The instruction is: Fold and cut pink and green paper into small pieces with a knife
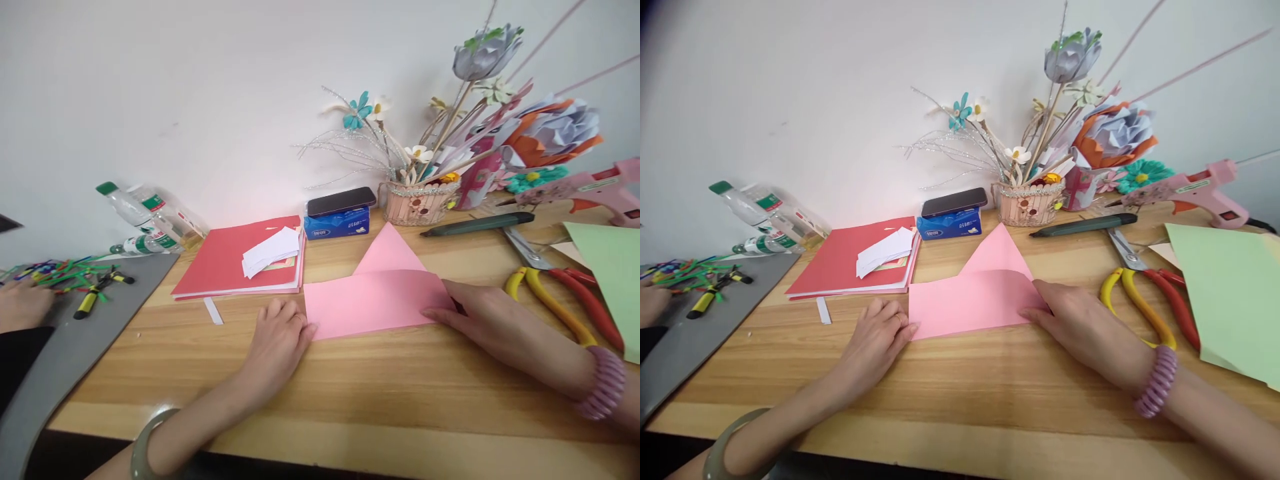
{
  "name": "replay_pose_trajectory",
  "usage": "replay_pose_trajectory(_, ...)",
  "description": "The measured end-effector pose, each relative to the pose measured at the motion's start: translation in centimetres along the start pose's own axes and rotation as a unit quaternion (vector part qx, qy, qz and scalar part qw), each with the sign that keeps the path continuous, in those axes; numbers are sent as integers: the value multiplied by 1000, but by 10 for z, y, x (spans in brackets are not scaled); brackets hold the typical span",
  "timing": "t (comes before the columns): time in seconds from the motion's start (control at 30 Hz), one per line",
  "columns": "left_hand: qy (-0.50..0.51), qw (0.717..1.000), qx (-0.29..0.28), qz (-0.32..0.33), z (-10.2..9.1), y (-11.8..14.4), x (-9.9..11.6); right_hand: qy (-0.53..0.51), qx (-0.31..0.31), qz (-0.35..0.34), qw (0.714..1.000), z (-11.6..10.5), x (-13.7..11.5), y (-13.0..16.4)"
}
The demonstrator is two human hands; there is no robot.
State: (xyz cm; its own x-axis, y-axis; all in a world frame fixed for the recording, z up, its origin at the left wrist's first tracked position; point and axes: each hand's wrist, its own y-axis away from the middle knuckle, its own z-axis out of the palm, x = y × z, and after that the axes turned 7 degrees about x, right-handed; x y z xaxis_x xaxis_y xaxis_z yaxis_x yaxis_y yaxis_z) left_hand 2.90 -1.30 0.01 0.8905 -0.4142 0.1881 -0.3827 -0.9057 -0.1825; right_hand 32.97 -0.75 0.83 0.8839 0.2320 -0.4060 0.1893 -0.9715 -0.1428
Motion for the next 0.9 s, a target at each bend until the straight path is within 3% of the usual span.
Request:
replay_pose_trajectory(0.23, 162, 986, -14, -30, 3, 1, -9, 3, -14, 15, 1000, -5, -3, -1)
replay_pose_trajectory(0.5, 164, 985, -10, -53, 5, -3, -6, -12, -6, 38, 999, -6, 0, -4)
replay_pose_trajectory(0.7, 92, 996, -3, -15, 1, -3, -4, -44, -12, 49, 998, -7, 1, -5)
replay_pose_trajectory(0.8, 30, 998, 50, 4, -8, -13, -3, -47, -15, 53, 997, -6, 0, -3)
replay_pose_trajectory(0.9, 31, 989, 74, 122, -18, -36, 3, -47, -21, 49, 997, -6, -1, -3)
